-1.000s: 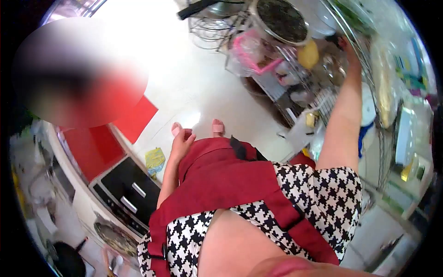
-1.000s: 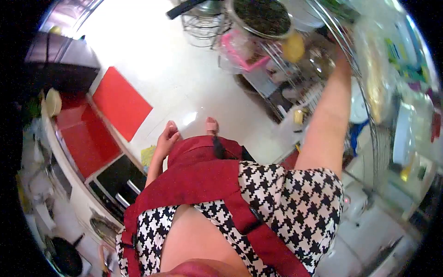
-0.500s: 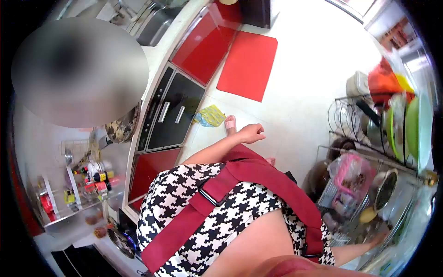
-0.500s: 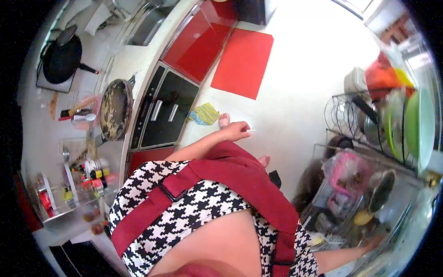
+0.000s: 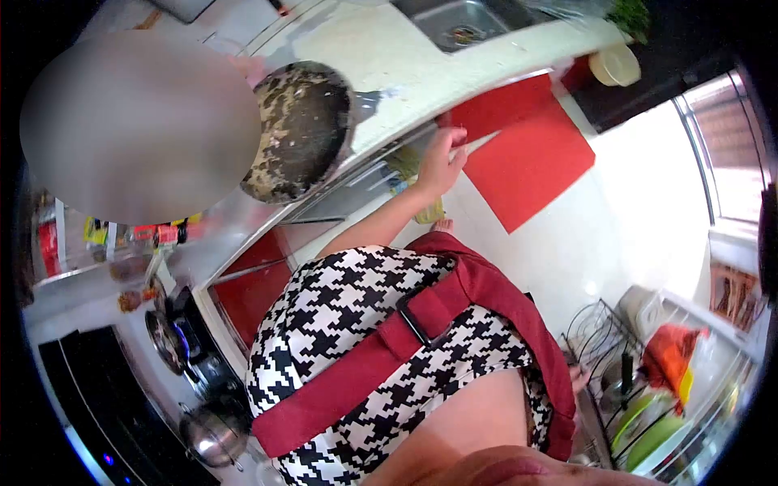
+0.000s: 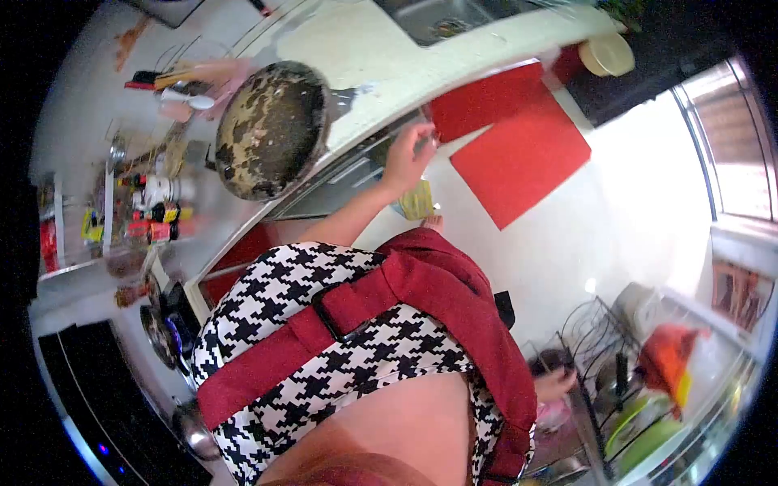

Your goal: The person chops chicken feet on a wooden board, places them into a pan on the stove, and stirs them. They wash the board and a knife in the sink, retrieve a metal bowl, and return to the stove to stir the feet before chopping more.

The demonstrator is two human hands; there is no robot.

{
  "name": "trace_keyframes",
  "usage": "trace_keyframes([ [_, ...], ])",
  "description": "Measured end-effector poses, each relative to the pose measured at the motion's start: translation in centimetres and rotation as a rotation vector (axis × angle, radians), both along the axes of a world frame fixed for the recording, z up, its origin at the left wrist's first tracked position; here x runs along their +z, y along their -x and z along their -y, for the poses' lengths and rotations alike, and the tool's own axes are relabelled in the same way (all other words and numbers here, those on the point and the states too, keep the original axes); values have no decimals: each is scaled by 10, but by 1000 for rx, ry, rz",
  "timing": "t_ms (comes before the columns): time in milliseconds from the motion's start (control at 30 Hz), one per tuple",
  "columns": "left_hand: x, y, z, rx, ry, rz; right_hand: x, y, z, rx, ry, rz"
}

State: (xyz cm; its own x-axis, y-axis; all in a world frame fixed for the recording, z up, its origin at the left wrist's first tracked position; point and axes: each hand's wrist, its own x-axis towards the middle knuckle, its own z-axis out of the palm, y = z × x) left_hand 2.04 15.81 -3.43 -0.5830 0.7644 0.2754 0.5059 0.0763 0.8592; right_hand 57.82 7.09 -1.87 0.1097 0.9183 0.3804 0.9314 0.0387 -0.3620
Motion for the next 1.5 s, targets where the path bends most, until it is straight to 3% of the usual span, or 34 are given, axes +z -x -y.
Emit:
trace_keyframes([
  [67,18,56,0,165,-107,-86,14,82,-67,137,86,79],
  [100,18,83,5,273,-136,-136,19,117,-98,162,151,-115],
  [133,18,109,15,382,-161,-186,25,144,-120,189,185,-107],
  [167,41,35,36,432,-194,-281,27,65,-106,178,172,-145],
  [200,46,50,53,530,-172,-344,34,76,-123,211,207,-135],
  [267,44,90,93,893,114,-491,41,95,-147,277,316,-188],
  [333,6,143,154,1194,490,-559,29,95,-171,327,399,-219],
  [400,7,146,190,1289,766,-232,38,96,-176,382,475,-210],
  [433,11,150,184,1319,805,-306,37,107,-190,449,492,-187],
  [533,24,161,124,1054,663,-268,40,145,-223,613,495,-135],
  [633,-7,178,18,758,225,39,49,166,-232,681,544,-77],
  [667,52,134,-19,674,194,300,56,173,-243,708,575,-36],
  [700,1,144,-59,627,-182,344,62,183,-256,743,614,-2],
  [733,9,131,-81,550,-312,361,66,194,-268,780,658,30],
  [867,47,91,-95,384,-148,59,38,235,-322,1123,655,144],
  [900,52,92,-83,412,-175,-127,48,264,-326,1183,654,150],
  [967,47,107,-41,517,-202,-192,42,308,-338,1344,632,114],
  [1000,69,104,-9,652,-164,-104,34,328,-342,1428,593,82],
  [1067,76,117,68,942,-39,-209,32,376,-337,1545,675,30],
  [1133,61,130,164,1249,-123,-147,34,428,-312,1597,816,-42],
  [1167,48,142,222,1335,51,-255,35,460,-294,1596,924,-92],
  [1200,54,146,259,1364,120,-85,42,496,-275,1789,668,0],
  [1233,21,161,316,1394,227,-118,38,534,-253,1890,586,-17],
  [1267,17,170,343,1514,564,-166,52,574,-225,1869,680,-11],
  [1300,14,177,359,1412,487,-96,43,615,-198,1886,638,-136],
  [1333,6,182,369,1241,233,221,33,654,-171,1914,513,-219],
  [1400,10,189,354,1277,372,137,16,725,-126,1817,360,-129],
  [1467,9,193,346,1504,801,44,9,762,-95,1658,446,-89],
  [1500,12,191,343,1500,770,61,9,767,-88,1645,494,-18],
])
